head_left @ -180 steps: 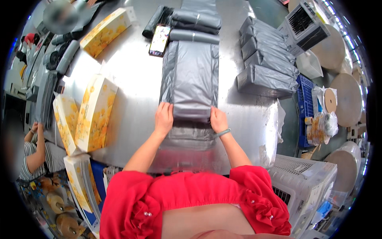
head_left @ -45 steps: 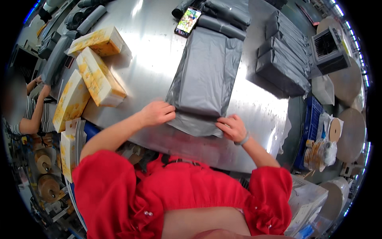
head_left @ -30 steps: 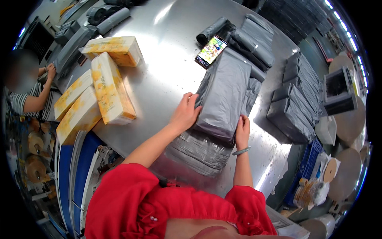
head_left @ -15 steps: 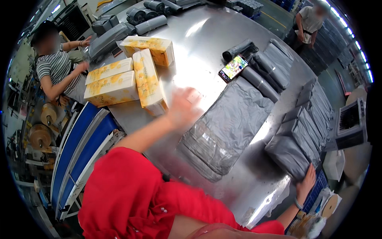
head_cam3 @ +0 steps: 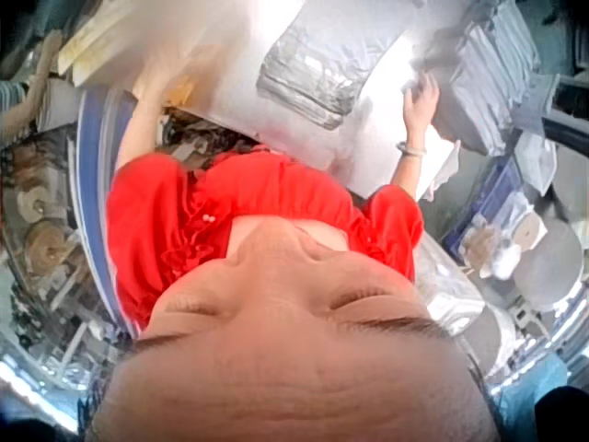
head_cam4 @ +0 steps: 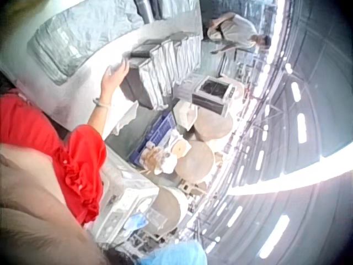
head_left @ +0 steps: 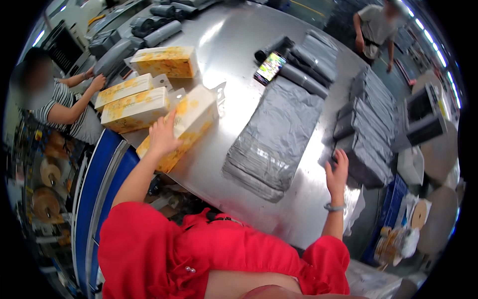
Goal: The person places yellow boxes into grey plastic bags, folds the bags closed, and stacks the packaged items on a metal table.
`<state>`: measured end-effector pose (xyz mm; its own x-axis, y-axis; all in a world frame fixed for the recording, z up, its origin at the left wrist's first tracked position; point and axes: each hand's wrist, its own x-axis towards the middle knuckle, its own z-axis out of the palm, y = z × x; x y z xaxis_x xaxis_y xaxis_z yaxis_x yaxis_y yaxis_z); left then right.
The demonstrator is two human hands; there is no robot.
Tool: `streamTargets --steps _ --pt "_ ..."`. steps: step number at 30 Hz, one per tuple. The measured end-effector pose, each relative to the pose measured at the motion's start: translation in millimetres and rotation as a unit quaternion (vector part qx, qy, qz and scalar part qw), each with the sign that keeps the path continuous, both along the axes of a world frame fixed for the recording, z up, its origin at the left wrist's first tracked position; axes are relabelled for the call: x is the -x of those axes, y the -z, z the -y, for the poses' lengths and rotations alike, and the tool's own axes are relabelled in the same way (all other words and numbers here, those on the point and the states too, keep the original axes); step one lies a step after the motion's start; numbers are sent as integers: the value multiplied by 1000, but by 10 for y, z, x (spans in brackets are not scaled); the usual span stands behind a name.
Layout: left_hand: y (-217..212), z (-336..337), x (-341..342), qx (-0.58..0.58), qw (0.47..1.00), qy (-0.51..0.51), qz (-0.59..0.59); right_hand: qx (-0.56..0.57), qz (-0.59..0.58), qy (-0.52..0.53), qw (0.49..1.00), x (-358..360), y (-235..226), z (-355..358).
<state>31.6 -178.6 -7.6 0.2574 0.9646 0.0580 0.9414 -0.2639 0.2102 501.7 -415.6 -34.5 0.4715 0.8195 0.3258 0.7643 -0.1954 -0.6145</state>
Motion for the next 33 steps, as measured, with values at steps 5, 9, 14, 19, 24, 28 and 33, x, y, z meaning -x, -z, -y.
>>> streamTargets --steps 5,9,14,19,24,28,33 --pt "-250 6 -466 374 788 84 481 -118 -231 -29 965 471 -12 -456" --pt "242 520 -896 493 704 166 484 -167 -309 -33 936 639 276 -756" --pt "528 114 -1351 151 896 388 155 11 -502 -15 865 756 704 -528" --pt "997 -176 -2158 -69 879 468 55 -9 35 29 999 966 849 -596" --pt "686 -125 -2081 23 862 393 320 -83 3 90 992 1026 687 -581" --pt "925 291 -1780 -87 835 348 416 -145 41 102 983 1364 838 -392" --pt "1144 99 -1894 108 925 306 198 89 97 79 988 1093 731 -434"
